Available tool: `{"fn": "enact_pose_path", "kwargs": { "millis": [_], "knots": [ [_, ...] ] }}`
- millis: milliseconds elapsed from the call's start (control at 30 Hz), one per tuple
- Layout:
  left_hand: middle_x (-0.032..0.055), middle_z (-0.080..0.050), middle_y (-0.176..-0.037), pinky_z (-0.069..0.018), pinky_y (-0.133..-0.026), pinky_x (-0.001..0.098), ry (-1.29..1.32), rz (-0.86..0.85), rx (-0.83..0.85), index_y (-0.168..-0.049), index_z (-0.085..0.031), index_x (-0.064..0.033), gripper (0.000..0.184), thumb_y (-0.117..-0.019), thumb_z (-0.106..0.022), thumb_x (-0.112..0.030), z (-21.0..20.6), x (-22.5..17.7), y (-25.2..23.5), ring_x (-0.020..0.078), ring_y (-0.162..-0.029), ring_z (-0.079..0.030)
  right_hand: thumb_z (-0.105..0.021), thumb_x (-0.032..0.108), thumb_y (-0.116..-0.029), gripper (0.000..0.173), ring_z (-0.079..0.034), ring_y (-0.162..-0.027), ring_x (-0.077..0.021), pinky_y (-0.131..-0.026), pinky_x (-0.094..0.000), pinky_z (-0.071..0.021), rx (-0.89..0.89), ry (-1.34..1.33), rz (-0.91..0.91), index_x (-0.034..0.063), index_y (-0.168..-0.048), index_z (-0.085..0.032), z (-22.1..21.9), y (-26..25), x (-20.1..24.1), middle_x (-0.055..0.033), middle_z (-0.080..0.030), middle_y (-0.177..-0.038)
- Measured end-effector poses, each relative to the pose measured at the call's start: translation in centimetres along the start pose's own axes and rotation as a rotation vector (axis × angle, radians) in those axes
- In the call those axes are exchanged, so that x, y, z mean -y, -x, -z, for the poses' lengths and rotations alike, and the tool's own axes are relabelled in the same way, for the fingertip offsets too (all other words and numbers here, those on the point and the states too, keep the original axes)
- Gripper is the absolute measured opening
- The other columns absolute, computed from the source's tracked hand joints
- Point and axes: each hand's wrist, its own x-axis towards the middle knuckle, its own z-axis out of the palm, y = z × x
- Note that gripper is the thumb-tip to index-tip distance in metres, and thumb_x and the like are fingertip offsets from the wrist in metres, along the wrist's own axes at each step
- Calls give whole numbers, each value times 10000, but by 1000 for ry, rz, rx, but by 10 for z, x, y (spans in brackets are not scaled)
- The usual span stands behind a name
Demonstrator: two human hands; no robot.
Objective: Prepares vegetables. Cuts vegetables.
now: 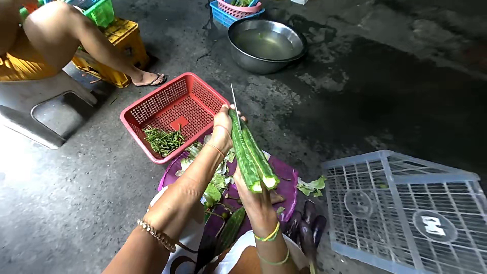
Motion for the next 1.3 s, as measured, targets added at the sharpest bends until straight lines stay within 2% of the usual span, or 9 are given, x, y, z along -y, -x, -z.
{"fn": "enact_pose_path", "kwargs": {
  "millis": [100,233,400,600,767,867,967,1067,1300],
  "knots": [
    [-19,-539,-754,-494,-507,261,-76,121,-37,-1060,-545,-196,390,-1095,-302,-499,-12,1,25,103,-573,-555,-553,122,-1000,310,-691,-966,-264,-916,-359,-546,45,-87,-63,-118,-1149,-681,-5,-1,-14,-221,-706,-1022],
    [-14,-542,-774,-527,-575,327,-150,159,-24,-1143,-557,-213,431,-1090,-278,-536,-9,0,37,126,-609,-567,-595,170,-947,326,-718,-882,-325,-840,-473,-570,55,-84,-72,-91,-1103,-712,-3,-4,-20,-220,-726,-945],
    [-26,-580,-805,-515,-554,216,-140,160,-30,-1154,-576,-188,344,-1103,-353,-445,-14,-11,59,71,-624,-596,-622,164,-912,317,-719,-910,-396,-819,-556,-554,132,42,-116,-72,-1109,-699,-1,-16,-13,-240,-724,-941],
    [-22,-591,-769,-531,-552,239,-91,223,14,-1134,-583,-204,378,-1085,-352,-499,-19,0,35,98,-616,-616,-540,70,-974,411,-579,-1236,-488,-1093,-572,-410,117,-20,23,-134,-1329,-587,5,-15,-24,-335,-592,-1343],
    [-11,-713,-963,-544,-676,240,-197,187,175,-1237,-604,-193,626,-1055,-212,-645,-10,-5,19,75,-767,-663,-549,109,-997,381,-704,-775,-447,-675,-570,-541,103,300,-31,-46,-1338,-618,1,-64,-23,-274,-716,-1014],
    [66,-708,-1061,-598,-740,375,-330,299,313,-1397,-546,-201,940,-881,-184,-898,-5,-14,7,175,-883,-696,-461,48,-1043,404,-694,-852,-441,-724,-552,-534,330,543,-172,12,-1441,-519,11,-96,-25,-281,-643,-1212],
    [145,-688,-1148,-628,-685,395,-554,341,542,-1557,-328,-221,589,-1073,-345,-557,-6,-14,8,270,-920,-725,-420,57,-1068,401,-691,-898,-429,-754,-525,-539,386,645,-168,6,-1458,-498,17,-112,-46,-291,-602,-1266],
    [143,-665,-1016,-608,-626,300,-673,274,452,-1606,-213,-174,609,-1079,-519,-169,-23,-3,17,200,-735,-698,-471,32,-1053,384,-686,-880,-428,-732,-519,-546,374,637,-112,24,-1433,-523,16,-113,-71,-285,-597,-1258],
    [73,-647,-900,-573,-546,230,-809,367,616,-1520,-370,-140,470,-1072,-508,-188,-16,-5,46,114,-612,-637,-372,140,-1097,400,-640,-1073,-560,-867,-686,-495,471,556,-541,-56,-1429,-478,31,-76,-188,-360,-654,-1144]
  ]
}}
